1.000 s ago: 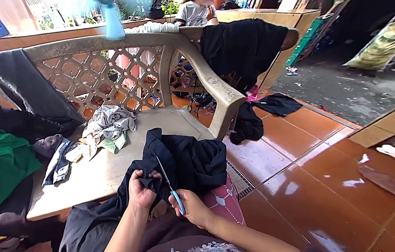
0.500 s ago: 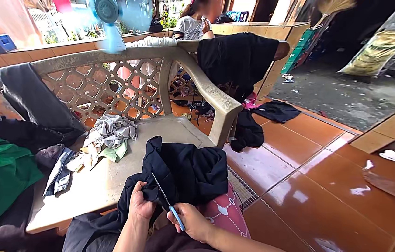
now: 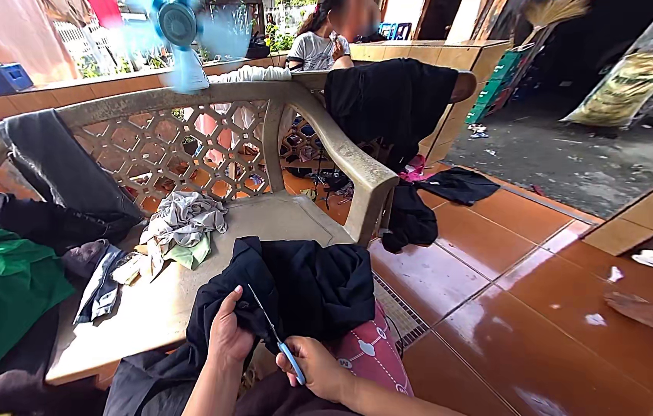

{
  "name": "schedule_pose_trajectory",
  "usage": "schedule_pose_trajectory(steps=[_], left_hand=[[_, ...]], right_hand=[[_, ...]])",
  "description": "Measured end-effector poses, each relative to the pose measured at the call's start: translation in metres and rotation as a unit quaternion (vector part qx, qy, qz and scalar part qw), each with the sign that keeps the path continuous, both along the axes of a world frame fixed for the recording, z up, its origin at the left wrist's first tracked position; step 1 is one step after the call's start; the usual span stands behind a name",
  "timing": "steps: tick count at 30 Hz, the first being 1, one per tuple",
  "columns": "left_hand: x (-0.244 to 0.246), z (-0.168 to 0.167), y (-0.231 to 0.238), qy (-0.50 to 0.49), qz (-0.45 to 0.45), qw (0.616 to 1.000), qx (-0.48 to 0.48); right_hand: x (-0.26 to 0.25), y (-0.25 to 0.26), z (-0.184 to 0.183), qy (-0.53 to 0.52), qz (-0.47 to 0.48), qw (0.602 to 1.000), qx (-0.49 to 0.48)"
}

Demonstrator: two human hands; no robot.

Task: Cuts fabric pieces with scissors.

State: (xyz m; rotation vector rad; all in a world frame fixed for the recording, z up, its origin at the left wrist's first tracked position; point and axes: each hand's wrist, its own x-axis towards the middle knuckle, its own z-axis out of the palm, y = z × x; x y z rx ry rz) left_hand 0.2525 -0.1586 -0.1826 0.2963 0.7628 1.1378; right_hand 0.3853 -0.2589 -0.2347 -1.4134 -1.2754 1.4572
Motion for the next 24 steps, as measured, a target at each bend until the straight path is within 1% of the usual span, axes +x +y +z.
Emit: schedule_pose_trajectory(steps=[3,4,6,8,10,12,13,14,15,16,18,20,21,22,24], left_hand=[[0.006,0.01,-0.003,0.152,0.002,0.986,0.069],[0.006,0.013,-0.004,0.194,0.009,0.978,0.079],[0.005,0.017,-0.005,0.24,0.033,0.968,0.071],[-0.002,0.017,-0.005,0.258,0.069,0.961,0.069],[-0.01,0.016,-0.002,0.268,0.111,0.954,0.075],[-0.018,0.016,0.0,0.271,0.139,0.95,0.075],[-0.021,0.016,-0.001,0.27,0.14,0.95,0.073],[-0.023,0.017,-0.003,0.269,0.133,0.951,0.072],[-0.023,0.017,-0.006,0.264,0.118,0.954,0.073],[-0.023,0.017,-0.011,0.256,0.096,0.959,0.077],[-0.022,0.017,-0.023,0.235,0.041,0.967,0.091],[-0.021,0.018,-0.036,0.219,-0.023,0.968,0.117],[-0.02,0.018,-0.041,0.216,-0.052,0.966,0.133],[-0.019,0.017,-0.045,0.218,-0.082,0.961,0.147],[-0.018,0.015,-0.049,0.241,-0.134,0.95,0.148]], right_hand=[[-0.001,-0.001,0.0,0.062,-0.03,0.998,0.006],[-0.001,-0.002,-0.001,0.076,-0.032,0.997,0.006],[-0.001,-0.004,0.001,0.081,-0.013,0.997,0.003],[0.006,-0.003,0.006,0.077,0.048,0.996,-0.008],[0.023,0.0,0.005,0.106,0.146,0.984,-0.009],[0.046,0.003,-0.005,0.177,0.232,0.956,0.019],[0.056,0.005,-0.009,0.223,0.242,0.944,0.038],[0.064,0.009,-0.011,0.261,0.223,0.937,0.063],[0.07,0.014,-0.009,0.282,0.183,0.938,0.091],[0.074,0.021,-0.004,0.283,0.138,0.942,0.119],[0.077,0.037,0.012,0.229,0.026,0.963,0.138],[0.07,0.05,0.036,0.152,-0.083,0.981,0.086],[0.062,0.055,0.046,0.14,-0.125,0.981,0.052],[0.053,0.059,0.051,0.153,-0.154,0.976,0.029],[0.033,0.063,0.051,0.231,-0.173,0.957,0.004]])
